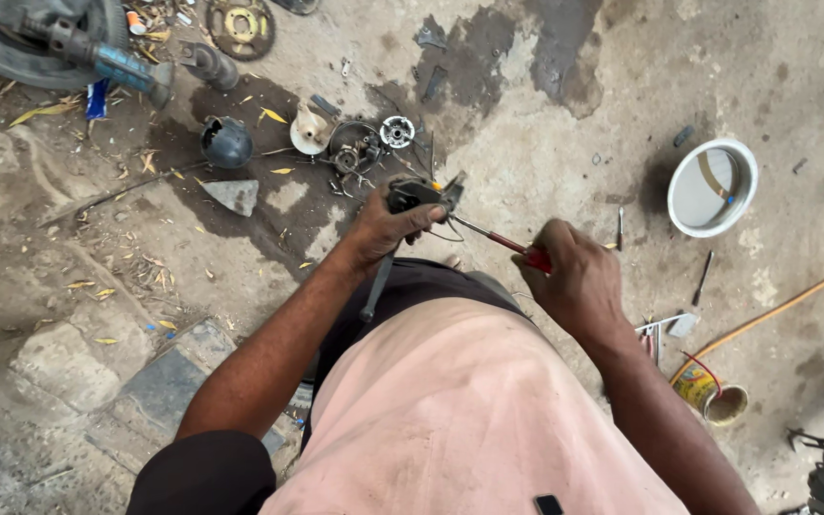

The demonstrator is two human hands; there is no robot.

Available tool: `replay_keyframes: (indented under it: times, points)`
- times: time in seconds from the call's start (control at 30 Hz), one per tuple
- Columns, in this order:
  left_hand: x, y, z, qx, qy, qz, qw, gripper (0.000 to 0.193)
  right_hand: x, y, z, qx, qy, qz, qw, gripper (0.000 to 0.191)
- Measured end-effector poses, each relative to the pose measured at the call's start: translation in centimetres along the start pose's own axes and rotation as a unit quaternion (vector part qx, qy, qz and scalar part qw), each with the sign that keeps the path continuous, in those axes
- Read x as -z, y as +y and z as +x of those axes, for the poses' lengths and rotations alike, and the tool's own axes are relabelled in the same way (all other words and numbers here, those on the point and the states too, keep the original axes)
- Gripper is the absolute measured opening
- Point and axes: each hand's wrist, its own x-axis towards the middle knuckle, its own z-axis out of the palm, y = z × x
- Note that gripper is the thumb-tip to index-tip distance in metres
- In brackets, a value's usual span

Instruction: The person works on a scooter's handlebar, threading and seating a cable end into the brake lever assembly and tightening it with a screwdriver. They then carry the handle assembly to the ground, hold it between their feet, and continue working the cable and fittings with a screwdriver by hand.

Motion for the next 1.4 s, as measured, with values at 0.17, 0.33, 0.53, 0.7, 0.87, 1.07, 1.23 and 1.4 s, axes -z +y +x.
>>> replay_keyframes:
  times: [0.17,0.33,0.53,0.7,0.87,1.07,1.23,1.4]
  points:
    - [-0.6,-0.2,0.4,-0.008,0.013,-0.011,1.000,0.061,0.0,0.7,0.3,-0.031,-0.132,0.087,0.987,0.020]
    - [-0.8,-0.1,0.2,0.016,0.003,0.016,1.000,0.059,-0.4,0.6,0.5,-0.018,-0.067,-0.059,0.996,0.030]
    - [-1.2,0.4,0.1,0.012,0.002,0.003,1.000,0.059,-0.2,1.2,0.9,-0.035,-0.131,0.095,0.986,0.024]
    - [-1.3,0.3,0.4,0.026,0.018,0.009,0.999,0.064,0.1,1.1,1.1,0.098,-0.004,0.002,0.995,0.022]
    - [-1.2,0.3,0.3,0.018,-0.002,0.017,1.000,0.069,-0.1,-0.1,1.7,-0.004,-0.001,-0.027,1.000,0.025]
    - [-1.9,0.5,0.4,0.020,0.005,0.018,1.000,0.072,0.2,0.5,2.2,0.067,-0.108,0.091,0.988,0.021]
    - [-2.2,0.6,0.4,0.034,0.007,0.029,0.999,0.075,0.1,1.0,2.5,0.039,-0.075,-0.015,0.996,0.027]
    - [-2.0,0.8,0.3,0.037,0.005,0.025,0.999,0.077,0.6,-0.2,3.3,0.003,-0.086,0.003,0.996,0.032]
